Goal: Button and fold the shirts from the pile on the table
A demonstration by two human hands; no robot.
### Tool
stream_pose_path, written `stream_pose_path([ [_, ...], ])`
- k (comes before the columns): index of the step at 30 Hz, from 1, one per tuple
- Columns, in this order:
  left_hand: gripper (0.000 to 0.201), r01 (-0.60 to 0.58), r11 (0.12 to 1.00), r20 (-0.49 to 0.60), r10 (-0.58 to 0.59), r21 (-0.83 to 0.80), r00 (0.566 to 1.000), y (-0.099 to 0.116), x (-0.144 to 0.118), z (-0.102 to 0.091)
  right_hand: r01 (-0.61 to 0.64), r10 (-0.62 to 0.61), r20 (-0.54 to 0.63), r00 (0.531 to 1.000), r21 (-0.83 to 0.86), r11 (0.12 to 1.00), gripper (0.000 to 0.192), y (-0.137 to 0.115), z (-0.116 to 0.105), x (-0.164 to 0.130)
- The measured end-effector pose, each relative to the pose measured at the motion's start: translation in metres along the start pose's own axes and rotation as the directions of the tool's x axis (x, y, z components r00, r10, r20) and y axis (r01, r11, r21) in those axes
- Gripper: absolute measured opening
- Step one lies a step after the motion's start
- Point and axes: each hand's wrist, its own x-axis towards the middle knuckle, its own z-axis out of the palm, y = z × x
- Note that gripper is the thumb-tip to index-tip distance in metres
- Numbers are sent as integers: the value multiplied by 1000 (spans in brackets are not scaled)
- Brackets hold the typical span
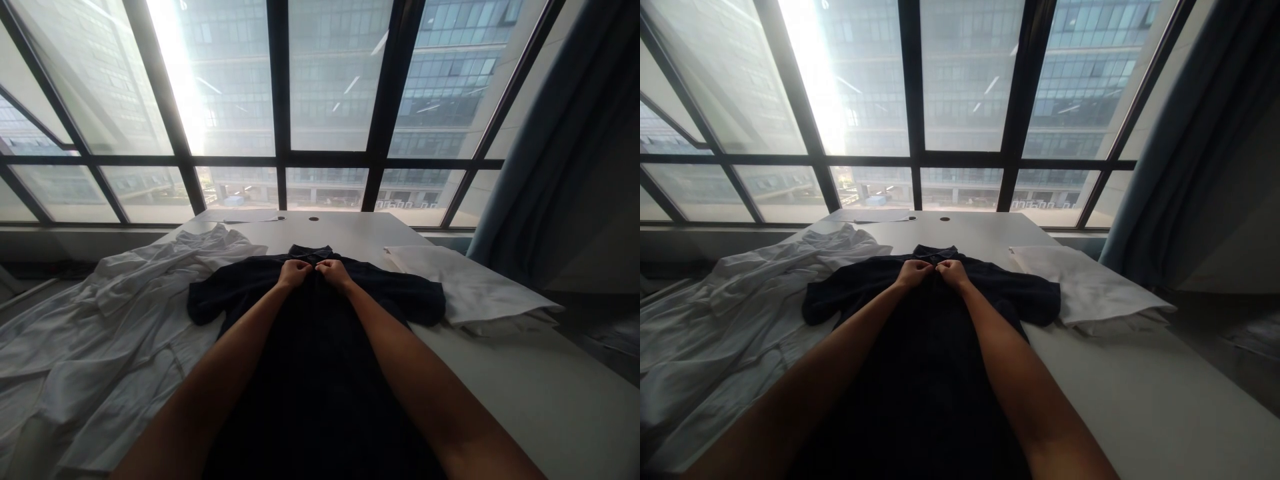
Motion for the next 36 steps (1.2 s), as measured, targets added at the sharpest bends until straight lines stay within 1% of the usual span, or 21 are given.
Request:
stream_pose_path([
  [4, 19, 41, 995, 8, -40, -91, 999, -4, 1, 2, 95, -96, -6, 995, -101, 990, 17, 2, -1, -3],
  [7, 19, 76, 991, -7, -77, -110, 997, -6, 2, 6, 177, -179, 4, 984, -170, 969, 20, 5, -2, -5],
  [12, 20, 81, 990, -58, -88, -115, 994, -8, 3, 9, 241, -244, 7, 970, -194, 951, 23, 6, -3, -11],
  [15, 26, 75, 989, -78, -85, -125, 993, -9, 3, 10, 235, -240, 3, 971, -219, 947, 24, 4, -3, -14],
  [18, 25, 70, 989, -64, -79, -128, 995, -9, 1, 10, 192, -198, -5, 980, -225, 955, 24, 2, -2, -15],
  [22, 22, 64, 993, -61, -70, -95, 996, -7, -1, 11, 99, -94, 47, 994, -123, 987, 24, -1, -1, -13],
  [24, 22, 47, 997, -61, -51, -62, 997, -6, -2, 11, 87, -80, 67, 995, -107, 990, 23, -1, 0, -12],
  [26, 21, 18, 999, -59, -20, -36, 998, -5, -4, 11, 95, -88, 56, 995, -147, 985, 22, -1, 0, -11],
  [29, 21, -25, 1000, -63, 25, 0, 998, -2, -7, 10, 116, -117, 8, 993, -236, 965, 17, -1, 1, -10],
  [32, 20, -60, 997, -88, 64, 49, 994, 3, -11, 8, 142, -153, -14, 988, -299, 944, 13, -1, 2, -9],
  [34, 15, -68, 995, -114, 75, 71, 991, 6, -13, 7, 159, -172, -13, 985, -323, 933, 12, -1, 2, -9],
  [36, 14, -54, 996, -118, 62, 72, 991, 9, -15, 6, 175, -190, -9, 982, -346, 922, 10, -2, 3, -10],
])
